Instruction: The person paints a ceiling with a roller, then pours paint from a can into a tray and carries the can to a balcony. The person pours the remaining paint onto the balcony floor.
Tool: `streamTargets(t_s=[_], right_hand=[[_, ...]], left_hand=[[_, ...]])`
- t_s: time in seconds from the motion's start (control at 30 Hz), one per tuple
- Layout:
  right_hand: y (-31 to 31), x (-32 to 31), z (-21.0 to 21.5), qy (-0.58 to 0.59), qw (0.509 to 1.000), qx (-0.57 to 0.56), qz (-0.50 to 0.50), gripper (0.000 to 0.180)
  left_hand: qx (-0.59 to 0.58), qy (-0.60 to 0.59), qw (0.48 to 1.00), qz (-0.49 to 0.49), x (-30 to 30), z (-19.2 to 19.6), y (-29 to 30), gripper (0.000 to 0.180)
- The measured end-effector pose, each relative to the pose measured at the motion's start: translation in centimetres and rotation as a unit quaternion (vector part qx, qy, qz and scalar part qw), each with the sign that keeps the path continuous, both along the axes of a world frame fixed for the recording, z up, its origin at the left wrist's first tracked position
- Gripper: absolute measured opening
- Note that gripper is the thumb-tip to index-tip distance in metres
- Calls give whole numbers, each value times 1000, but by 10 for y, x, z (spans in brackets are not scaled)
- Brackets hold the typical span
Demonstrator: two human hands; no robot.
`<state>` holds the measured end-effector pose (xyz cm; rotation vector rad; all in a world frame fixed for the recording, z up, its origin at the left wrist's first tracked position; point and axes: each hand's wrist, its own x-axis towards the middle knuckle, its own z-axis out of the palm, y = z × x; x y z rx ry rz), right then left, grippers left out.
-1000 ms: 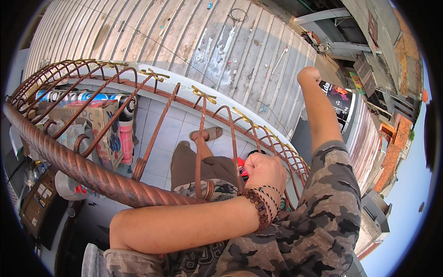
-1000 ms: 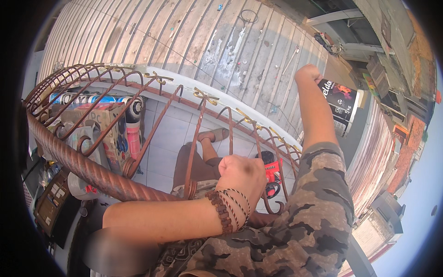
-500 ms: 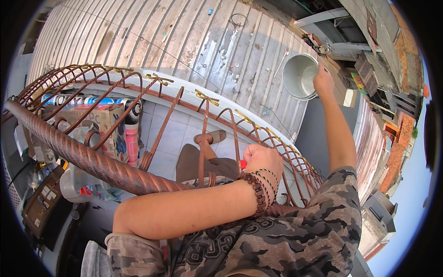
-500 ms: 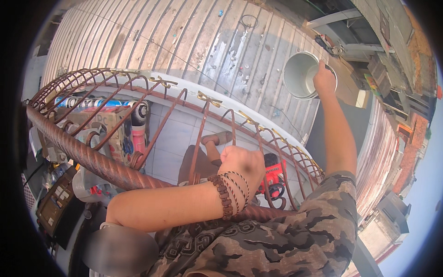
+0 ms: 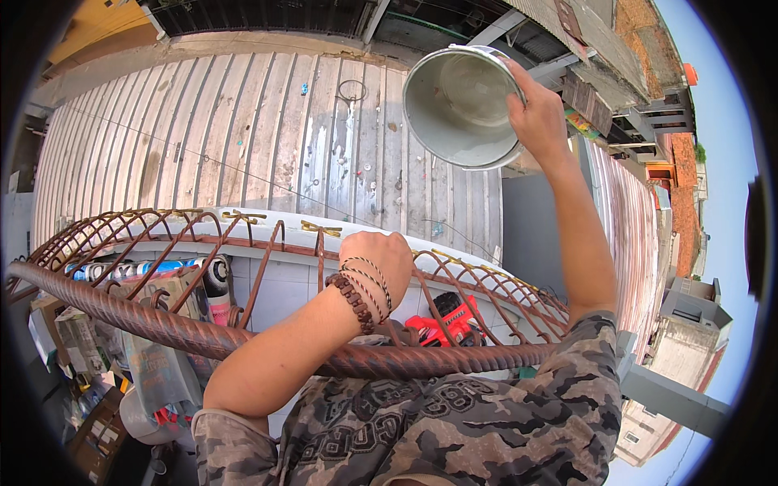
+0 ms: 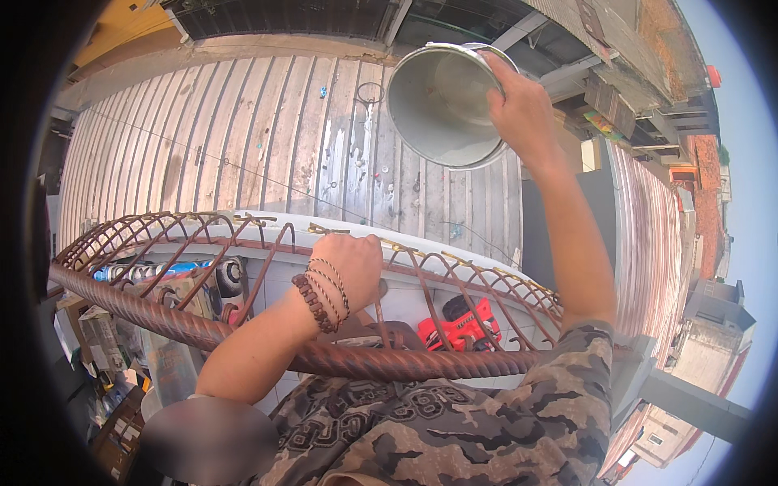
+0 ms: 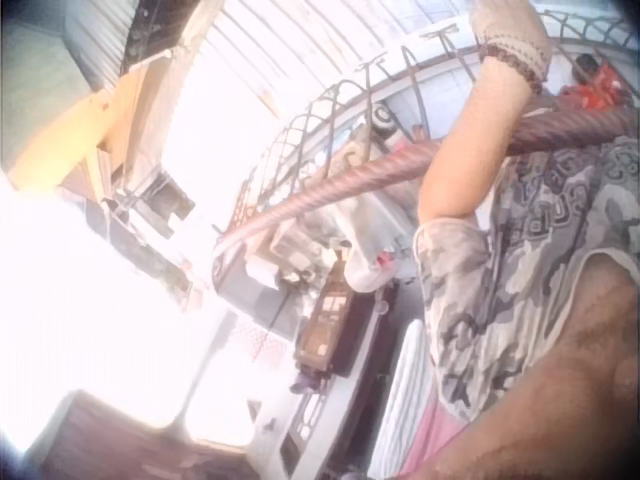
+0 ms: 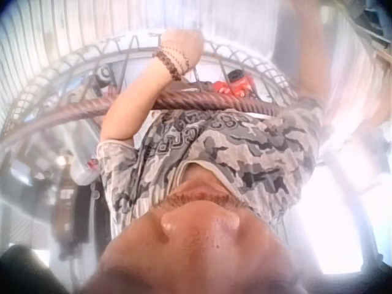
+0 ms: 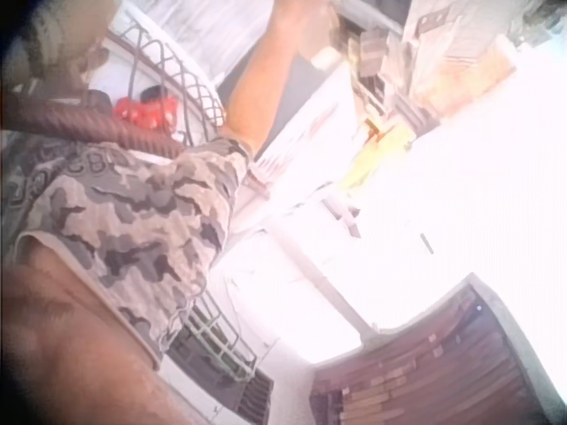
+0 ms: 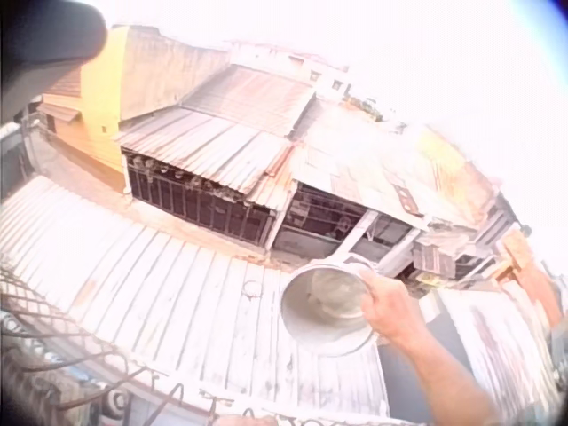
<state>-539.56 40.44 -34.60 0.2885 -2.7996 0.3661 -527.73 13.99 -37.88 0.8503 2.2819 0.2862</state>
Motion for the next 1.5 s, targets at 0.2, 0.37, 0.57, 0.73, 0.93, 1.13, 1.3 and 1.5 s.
streamTargets(t_s=[0.2,0.37,0.57,0.73,0.93,1.13,1.3,1.5], right_hand=[[-18,17,68,52,994,68,63,47],[-40,38,100,43,985,148,76,42],[-60,71,120,-19,978,201,50,42],[-83,79,126,-35,980,191,52,40],[-93,94,132,-13,976,214,38,36],[-98,98,142,-52,974,221,25,49],[-106,99,150,-85,969,233,0,43],[-108,107,152,-94,968,231,4,40]], left_hand=[[72,150,980,114,-33,6,-21,16],[215,223,944,116,-24,24,-11,14],[352,292,885,92,-12,43,34,9],[155,291,944,9,-67,52,82,24],[161,358,918,-59,-121,33,121,25],[123,365,916,-110,-118,55,122,26],[114,370,914,-125,-114,58,115,27],[106,369,913,-140,-105,58,113,29]])
